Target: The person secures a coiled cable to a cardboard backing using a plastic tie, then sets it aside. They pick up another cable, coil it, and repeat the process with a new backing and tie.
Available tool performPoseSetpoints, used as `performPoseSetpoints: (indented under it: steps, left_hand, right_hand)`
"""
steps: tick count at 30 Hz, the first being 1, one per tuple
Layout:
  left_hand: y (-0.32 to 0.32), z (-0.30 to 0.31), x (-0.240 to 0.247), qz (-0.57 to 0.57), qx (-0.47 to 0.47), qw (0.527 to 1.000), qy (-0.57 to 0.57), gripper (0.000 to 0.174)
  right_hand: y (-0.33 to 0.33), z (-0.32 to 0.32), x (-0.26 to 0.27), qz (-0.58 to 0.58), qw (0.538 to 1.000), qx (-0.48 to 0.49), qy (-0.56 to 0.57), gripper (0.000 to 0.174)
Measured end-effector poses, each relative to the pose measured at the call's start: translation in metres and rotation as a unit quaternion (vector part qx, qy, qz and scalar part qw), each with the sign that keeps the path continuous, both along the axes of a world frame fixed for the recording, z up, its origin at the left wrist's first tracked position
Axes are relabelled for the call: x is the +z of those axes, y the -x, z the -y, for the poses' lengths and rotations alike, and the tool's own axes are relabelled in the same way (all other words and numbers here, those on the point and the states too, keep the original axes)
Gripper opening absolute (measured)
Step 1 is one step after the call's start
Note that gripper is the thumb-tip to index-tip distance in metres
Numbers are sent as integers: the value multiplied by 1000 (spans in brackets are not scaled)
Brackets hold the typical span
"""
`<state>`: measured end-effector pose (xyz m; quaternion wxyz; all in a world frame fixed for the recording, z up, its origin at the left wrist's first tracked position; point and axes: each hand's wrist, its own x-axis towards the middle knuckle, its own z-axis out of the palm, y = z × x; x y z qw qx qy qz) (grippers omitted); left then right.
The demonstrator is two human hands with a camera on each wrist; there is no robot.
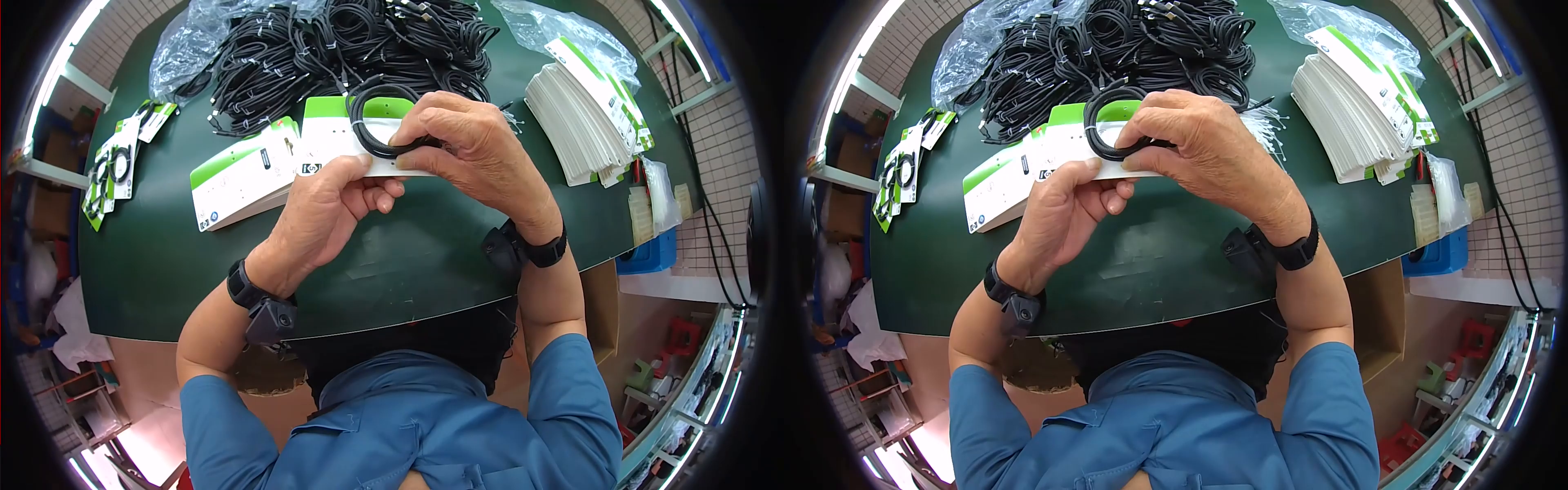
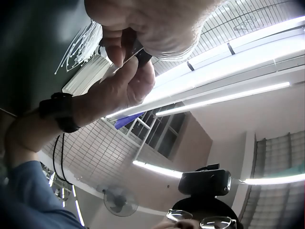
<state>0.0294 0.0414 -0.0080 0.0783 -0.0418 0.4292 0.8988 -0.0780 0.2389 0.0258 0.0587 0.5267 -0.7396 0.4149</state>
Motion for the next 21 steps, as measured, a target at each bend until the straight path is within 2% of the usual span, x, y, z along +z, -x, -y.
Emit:
performPoseSetpoints:
  steps: [8,12,15,19,21]
  left_hand:
    - [-5,6,-5,-49,-21,997,55,32]
    - [-6,0,3,-22,12,999,34,32]
    - [-5,1,3,-15,35,995,95,34]
    - [-8,-6,9,32,115,986,119,31]
    - [-4,-4,2,19,123,985,123,30]
  right_hand:
    - [-5,9,-6,36,999,18,29,24]
    - [-7,11,-7,47,998,27,31,25]
    - [-9,18,-12,19,998,46,41,26]
    - [-13,23,-17,16,998,45,40,27]
    - [-14,22,-15,28,998,46,39,28]
